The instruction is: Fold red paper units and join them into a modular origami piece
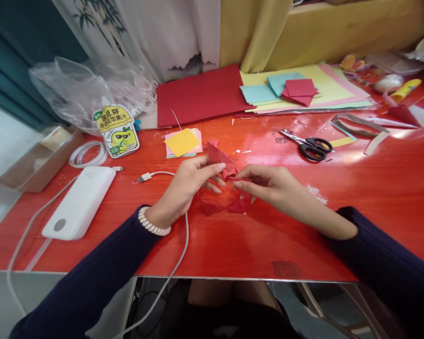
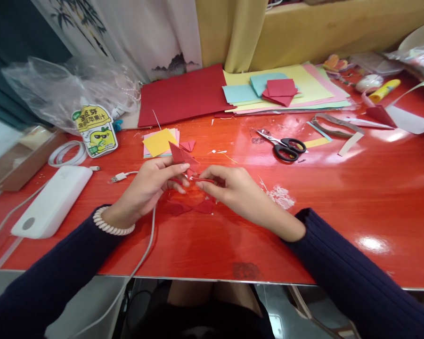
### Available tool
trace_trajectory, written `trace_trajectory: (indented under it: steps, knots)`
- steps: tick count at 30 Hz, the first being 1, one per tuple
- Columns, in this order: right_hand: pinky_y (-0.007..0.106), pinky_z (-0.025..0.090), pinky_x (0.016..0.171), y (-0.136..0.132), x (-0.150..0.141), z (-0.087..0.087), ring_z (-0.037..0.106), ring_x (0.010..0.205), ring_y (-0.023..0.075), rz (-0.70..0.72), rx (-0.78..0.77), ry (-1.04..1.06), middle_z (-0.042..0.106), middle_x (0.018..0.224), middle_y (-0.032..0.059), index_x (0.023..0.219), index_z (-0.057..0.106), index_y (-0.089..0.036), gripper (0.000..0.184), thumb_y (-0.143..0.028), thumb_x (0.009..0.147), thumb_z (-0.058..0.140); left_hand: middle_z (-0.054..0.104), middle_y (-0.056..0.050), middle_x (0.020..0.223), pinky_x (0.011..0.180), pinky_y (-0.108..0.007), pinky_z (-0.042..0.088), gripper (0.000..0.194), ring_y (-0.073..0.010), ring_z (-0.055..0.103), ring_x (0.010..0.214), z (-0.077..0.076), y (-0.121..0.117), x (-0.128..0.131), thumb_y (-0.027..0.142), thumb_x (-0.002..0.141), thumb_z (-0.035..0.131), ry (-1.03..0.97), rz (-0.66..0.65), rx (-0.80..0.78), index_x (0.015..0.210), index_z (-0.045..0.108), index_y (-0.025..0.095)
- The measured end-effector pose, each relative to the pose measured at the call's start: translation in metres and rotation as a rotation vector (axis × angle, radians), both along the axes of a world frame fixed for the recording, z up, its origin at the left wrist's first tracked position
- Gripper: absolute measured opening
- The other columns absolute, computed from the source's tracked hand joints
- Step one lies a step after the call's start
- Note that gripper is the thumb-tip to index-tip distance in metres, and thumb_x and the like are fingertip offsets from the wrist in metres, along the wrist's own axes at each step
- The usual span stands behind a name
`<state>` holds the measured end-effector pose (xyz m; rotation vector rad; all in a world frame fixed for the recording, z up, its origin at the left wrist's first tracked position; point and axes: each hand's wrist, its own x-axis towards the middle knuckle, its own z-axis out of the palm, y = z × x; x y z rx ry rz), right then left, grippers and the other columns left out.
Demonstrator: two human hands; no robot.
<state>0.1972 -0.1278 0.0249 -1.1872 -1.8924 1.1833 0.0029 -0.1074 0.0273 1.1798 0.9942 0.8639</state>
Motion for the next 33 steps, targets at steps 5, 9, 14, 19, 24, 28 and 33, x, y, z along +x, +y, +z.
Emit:
trace_trajectory:
  steps: [5,9,14,19,24,28,33]
  knots:
    - [0.029,0.051,0.061,0.001,-0.001,0.0,0.065,0.064,0.0149,-0.044,-0.183,0.204,0.067,0.071,0.0014,0.085,0.064,-0.018,0.023,-0.041,0.087,0.061,0.065,-0.001,0.073,0.054,-0.019,0.052,0.016,-0.0095,0.063,0.063,0.002,0.0,0.0,0.028,0.078,0.069,-0.064,0.018,-0.048,0.078,0.064,0.012]
    - [0.027,0.054,0.061,0.001,-0.003,0.003,0.068,0.064,0.0147,-0.05,-0.275,0.265,0.069,0.071,0.0018,0.084,0.065,-0.018,0.024,-0.041,0.083,0.066,0.065,0.0,0.067,0.052,-0.017,0.05,0.017,-0.0082,0.063,0.059,0.004,0.0,-0.001,0.027,0.078,0.07,-0.072,-0.016,-0.072,0.076,0.063,0.012]
    - [0.025,0.054,0.055,0.001,-0.004,0.008,0.066,0.055,0.012,-0.041,-0.33,0.329,0.068,0.068,0.0005,0.08,0.065,-0.016,0.023,-0.039,0.082,0.068,0.064,0.002,0.062,0.052,-0.015,0.049,0.015,-0.0062,0.06,0.055,0.006,0.0,-0.002,0.025,0.079,0.069,-0.101,-0.034,-0.1,0.075,0.063,0.012]
    - [0.023,0.053,0.052,0.001,-0.004,0.009,0.066,0.054,0.0111,-0.045,-0.371,0.378,0.068,0.067,0.0002,0.081,0.065,-0.015,0.019,-0.034,0.086,0.065,0.064,0.002,0.059,0.05,-0.015,0.047,0.015,-0.0064,0.059,0.053,0.005,0.002,-0.003,0.024,0.079,0.069,-0.131,-0.032,-0.159,0.071,0.061,0.013]
    - [0.023,0.052,0.051,0.002,-0.003,0.01,0.064,0.052,0.0099,-0.06,-0.385,0.376,0.069,0.068,0.0005,0.08,0.067,-0.015,0.018,-0.032,0.085,0.066,0.062,0.003,0.057,0.05,-0.016,0.046,0.017,-0.006,0.058,0.052,0.004,0.003,-0.004,0.024,0.078,0.069,-0.149,-0.029,-0.179,0.069,0.061,0.013]
    - [0.024,0.051,0.051,0.001,-0.002,0.011,0.063,0.051,0.0102,-0.068,-0.392,0.372,0.069,0.068,0.0011,0.081,0.068,-0.015,0.018,-0.033,0.084,0.067,0.062,0.003,0.057,0.049,-0.015,0.045,0.016,-0.0055,0.058,0.05,0.004,0.004,-0.004,0.022,0.079,0.068,-0.131,-0.032,-0.191,0.069,0.061,0.013]
    - [0.023,0.051,0.051,0.002,-0.001,0.01,0.063,0.051,0.0099,-0.064,-0.402,0.365,0.069,0.068,0.0015,0.082,0.068,-0.014,0.019,-0.033,0.084,0.067,0.061,0.004,0.057,0.049,-0.015,0.045,0.016,-0.0053,0.058,0.051,0.005,0.004,-0.004,0.022,0.078,0.069,-0.122,-0.025,-0.196,0.068,0.06,0.013]
